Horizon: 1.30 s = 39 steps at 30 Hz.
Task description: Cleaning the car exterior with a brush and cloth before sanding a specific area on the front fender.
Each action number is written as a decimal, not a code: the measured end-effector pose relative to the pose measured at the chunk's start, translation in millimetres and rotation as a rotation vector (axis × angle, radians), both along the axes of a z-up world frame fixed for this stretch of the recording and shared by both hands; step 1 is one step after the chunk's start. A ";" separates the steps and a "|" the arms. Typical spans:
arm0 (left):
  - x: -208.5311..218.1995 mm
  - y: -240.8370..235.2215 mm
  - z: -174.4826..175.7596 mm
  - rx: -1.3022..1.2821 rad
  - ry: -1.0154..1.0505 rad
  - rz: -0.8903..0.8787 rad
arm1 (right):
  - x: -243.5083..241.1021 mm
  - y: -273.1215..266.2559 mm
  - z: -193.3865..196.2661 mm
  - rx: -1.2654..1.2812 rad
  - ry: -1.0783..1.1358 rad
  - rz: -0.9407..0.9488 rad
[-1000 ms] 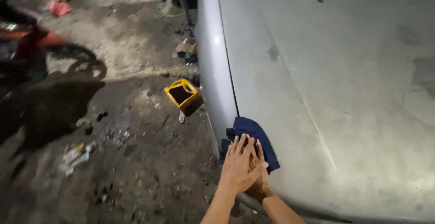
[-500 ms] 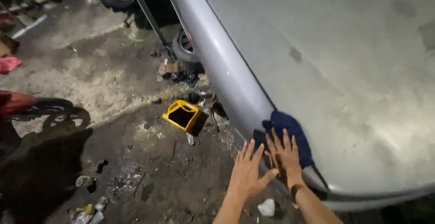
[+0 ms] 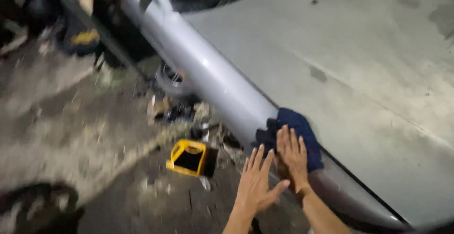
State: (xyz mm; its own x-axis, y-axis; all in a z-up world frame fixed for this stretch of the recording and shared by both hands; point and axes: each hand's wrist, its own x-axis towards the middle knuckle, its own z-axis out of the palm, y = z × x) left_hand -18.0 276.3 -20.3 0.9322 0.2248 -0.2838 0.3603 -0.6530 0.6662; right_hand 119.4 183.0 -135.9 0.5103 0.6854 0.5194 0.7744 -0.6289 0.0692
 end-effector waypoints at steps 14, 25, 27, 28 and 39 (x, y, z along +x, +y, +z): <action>97.7 186.1 -62.5 -0.229 -0.611 0.094 | 77.0 190.0 54.9 0.338 1.012 0.273; 198.7 381.1 -93.0 0.345 -0.623 0.332 | 57.1 305.1 62.4 0.420 0.524 0.170; 218.2 436.4 -91.6 0.465 -0.627 0.364 | 55.4 342.0 67.6 0.387 0.466 0.221; 227.2 462.7 -80.2 0.507 -0.524 0.383 | 54.1 357.2 75.5 0.373 0.581 0.214; 194.6 461.5 -78.4 0.581 -0.545 -0.328 | 68.4 416.5 82.0 0.366 0.485 0.039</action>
State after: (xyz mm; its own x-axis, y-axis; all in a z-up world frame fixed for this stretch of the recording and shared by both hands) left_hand 176.5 737.9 -98.7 0.9481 -0.1091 0.2988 -0.1794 -0.9591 0.2191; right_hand 187.8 599.5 -53.9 0.7261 0.5290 0.4394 0.6862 -0.5160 -0.5127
